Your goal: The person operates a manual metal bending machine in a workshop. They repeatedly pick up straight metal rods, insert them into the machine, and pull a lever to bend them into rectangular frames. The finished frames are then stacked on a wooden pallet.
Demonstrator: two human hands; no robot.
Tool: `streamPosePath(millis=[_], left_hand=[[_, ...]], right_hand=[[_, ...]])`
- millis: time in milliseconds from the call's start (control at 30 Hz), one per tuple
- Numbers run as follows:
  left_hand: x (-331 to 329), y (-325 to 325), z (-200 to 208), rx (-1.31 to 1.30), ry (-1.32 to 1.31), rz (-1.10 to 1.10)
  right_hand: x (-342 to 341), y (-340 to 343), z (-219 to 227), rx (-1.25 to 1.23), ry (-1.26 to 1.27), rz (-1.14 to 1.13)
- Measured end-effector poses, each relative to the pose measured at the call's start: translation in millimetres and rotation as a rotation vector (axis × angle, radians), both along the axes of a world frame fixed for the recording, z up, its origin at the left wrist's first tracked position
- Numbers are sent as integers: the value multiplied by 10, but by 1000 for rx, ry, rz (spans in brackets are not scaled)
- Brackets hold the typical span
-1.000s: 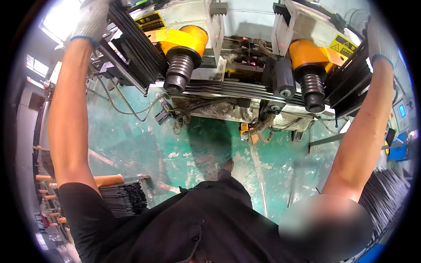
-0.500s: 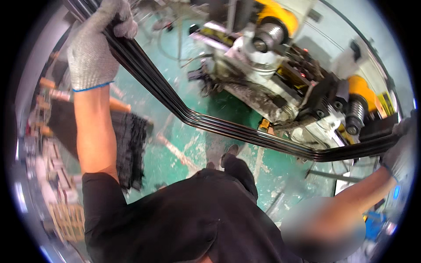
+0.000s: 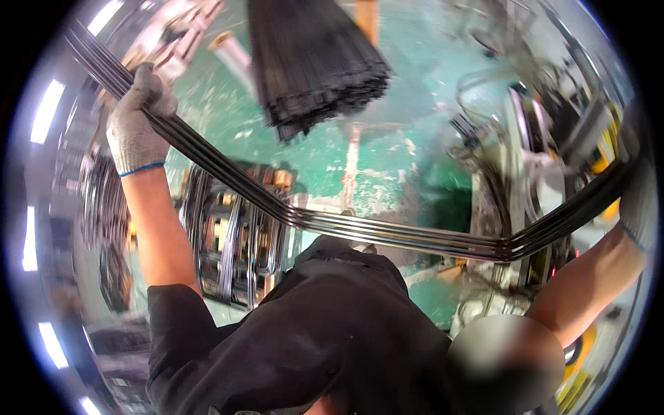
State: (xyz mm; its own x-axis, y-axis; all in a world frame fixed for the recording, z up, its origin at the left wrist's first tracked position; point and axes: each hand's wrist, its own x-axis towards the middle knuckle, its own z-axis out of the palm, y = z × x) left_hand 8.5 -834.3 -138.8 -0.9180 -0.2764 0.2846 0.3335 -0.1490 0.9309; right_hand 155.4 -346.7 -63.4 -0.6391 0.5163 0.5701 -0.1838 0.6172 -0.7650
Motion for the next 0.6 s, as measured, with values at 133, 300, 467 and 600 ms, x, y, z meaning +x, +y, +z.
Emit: streamPosePath(millis=[133, 300, 467, 600], left_hand=[[769, -1084, -230, 115, -86, 213], [1506, -2309, -842, 187, -291, 475], [2224, -3329, -1626, 183, -551, 743], [2558, -4217, -2247, 143, -643, 791]], right_hand=[[-1177, -292, -59, 60, -60, 327], [-2075, -1871, -224, 156, -259, 690], [-2573, -4250, -937, 238, -524, 1032], [-2839, -5625, -1693, 212, -576, 1143]])
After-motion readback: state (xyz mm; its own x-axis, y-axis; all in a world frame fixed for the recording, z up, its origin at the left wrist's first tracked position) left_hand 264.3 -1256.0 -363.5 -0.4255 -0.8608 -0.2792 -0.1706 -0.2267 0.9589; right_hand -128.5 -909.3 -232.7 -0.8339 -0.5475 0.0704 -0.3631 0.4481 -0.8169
